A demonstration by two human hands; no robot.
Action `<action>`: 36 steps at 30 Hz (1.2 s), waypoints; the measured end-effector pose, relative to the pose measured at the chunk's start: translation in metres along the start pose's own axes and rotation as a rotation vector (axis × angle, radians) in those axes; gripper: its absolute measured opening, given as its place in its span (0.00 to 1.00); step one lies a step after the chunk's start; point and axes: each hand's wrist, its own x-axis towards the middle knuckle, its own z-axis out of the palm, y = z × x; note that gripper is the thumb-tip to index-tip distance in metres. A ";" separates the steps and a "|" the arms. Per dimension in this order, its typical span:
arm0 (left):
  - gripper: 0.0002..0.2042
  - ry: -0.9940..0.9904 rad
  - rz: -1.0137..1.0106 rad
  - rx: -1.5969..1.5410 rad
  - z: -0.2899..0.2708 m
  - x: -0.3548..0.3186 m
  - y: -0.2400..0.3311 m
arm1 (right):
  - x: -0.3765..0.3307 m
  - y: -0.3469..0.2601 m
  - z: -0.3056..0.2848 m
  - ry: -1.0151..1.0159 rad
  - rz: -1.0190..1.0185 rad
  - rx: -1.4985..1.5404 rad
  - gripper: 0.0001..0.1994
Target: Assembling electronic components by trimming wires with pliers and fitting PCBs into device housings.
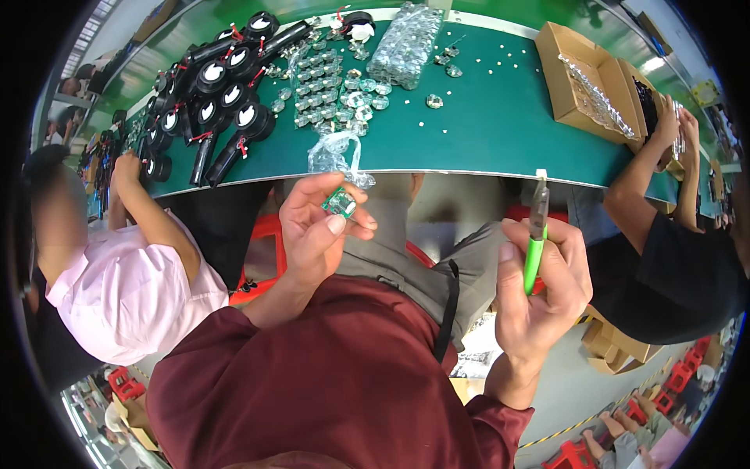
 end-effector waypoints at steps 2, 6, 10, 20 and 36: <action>0.17 0.003 0.007 -0.012 -0.001 0.001 0.001 | 0.001 0.006 0.000 0.003 -0.076 -0.007 0.09; 0.16 -0.016 0.008 -0.045 -0.002 0.002 0.002 | 0.002 0.010 0.003 -0.027 -0.053 0.005 0.08; 0.14 -0.002 0.022 -0.057 0.001 0.003 0.006 | 0.002 0.012 0.005 -0.068 -0.005 0.035 0.08; 0.15 0.034 0.094 0.018 -0.001 0.010 0.013 | 0.015 0.024 0.016 -0.120 -0.014 0.034 0.07; 0.11 0.750 0.801 0.666 -0.110 0.059 0.140 | 0.126 0.131 0.061 -0.167 -0.197 -0.603 0.06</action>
